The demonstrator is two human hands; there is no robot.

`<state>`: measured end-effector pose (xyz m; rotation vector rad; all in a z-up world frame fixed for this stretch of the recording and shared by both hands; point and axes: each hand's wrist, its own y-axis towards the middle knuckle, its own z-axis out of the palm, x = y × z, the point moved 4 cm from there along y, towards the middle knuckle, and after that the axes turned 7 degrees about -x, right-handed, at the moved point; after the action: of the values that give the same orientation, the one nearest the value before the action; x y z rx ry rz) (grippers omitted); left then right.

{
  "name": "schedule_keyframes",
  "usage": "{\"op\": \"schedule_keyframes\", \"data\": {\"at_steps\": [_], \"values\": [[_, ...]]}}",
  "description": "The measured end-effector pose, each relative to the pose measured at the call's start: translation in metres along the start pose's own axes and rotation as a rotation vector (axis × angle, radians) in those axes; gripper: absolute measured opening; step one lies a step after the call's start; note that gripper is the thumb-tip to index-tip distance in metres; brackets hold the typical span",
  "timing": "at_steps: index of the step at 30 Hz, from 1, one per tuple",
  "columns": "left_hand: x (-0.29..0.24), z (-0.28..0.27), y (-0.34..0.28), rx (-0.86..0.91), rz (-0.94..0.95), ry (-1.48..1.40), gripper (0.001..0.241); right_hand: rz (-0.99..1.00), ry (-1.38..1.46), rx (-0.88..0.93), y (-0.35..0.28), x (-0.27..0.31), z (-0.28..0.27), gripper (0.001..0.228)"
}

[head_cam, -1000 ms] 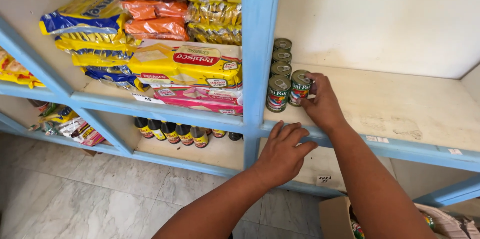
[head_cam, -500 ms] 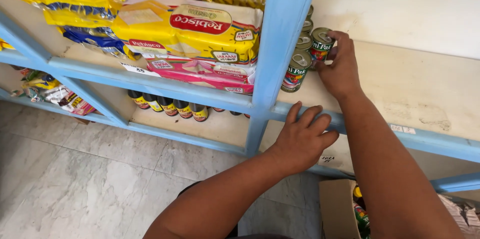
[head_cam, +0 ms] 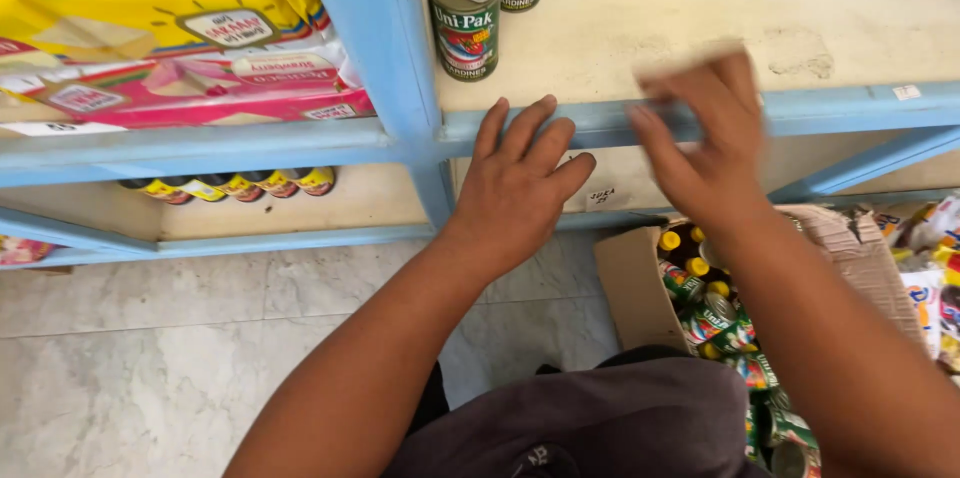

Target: Stocking canned sardines on a grocery store shelf from a cardboard box on the floor.

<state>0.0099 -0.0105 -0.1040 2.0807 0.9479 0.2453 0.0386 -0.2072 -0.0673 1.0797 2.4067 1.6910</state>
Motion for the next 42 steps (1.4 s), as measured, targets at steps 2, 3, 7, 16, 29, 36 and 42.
{"op": "schedule_keyframes", "data": {"at_steps": [2,3,7,16,29,36,42], "values": [[0.001,0.005,-0.002,-0.008,-0.006,0.002,0.027,0.239,0.072,-0.058,-0.055,-0.011,-0.041,0.021],[0.001,0.007,-0.003,-0.009,0.003,0.01,0.027,0.482,0.145,-0.129,-0.084,-0.021,-0.063,0.014],[-0.007,0.011,0.0,-0.016,-0.01,0.023,0.027,0.993,-0.19,0.029,-0.29,-0.156,-0.124,0.027],[-0.014,0.012,-0.001,-0.033,-0.022,0.107,0.027,1.107,-0.736,0.661,-0.375,-0.138,-0.103,0.092],[-0.02,-0.013,0.004,0.143,-0.035,-0.024,0.033,0.924,-0.346,0.007,-0.313,-0.083,-0.104,0.068],[-0.056,-0.011,-0.001,0.49,-0.017,-0.421,0.071,0.861,0.426,-0.178,-0.144,0.025,-0.09,0.074],[-0.049,-0.017,-0.009,0.434,-0.133,-0.795,0.099,0.622,0.464,-0.139,-0.079,0.059,-0.063,0.075]]}}
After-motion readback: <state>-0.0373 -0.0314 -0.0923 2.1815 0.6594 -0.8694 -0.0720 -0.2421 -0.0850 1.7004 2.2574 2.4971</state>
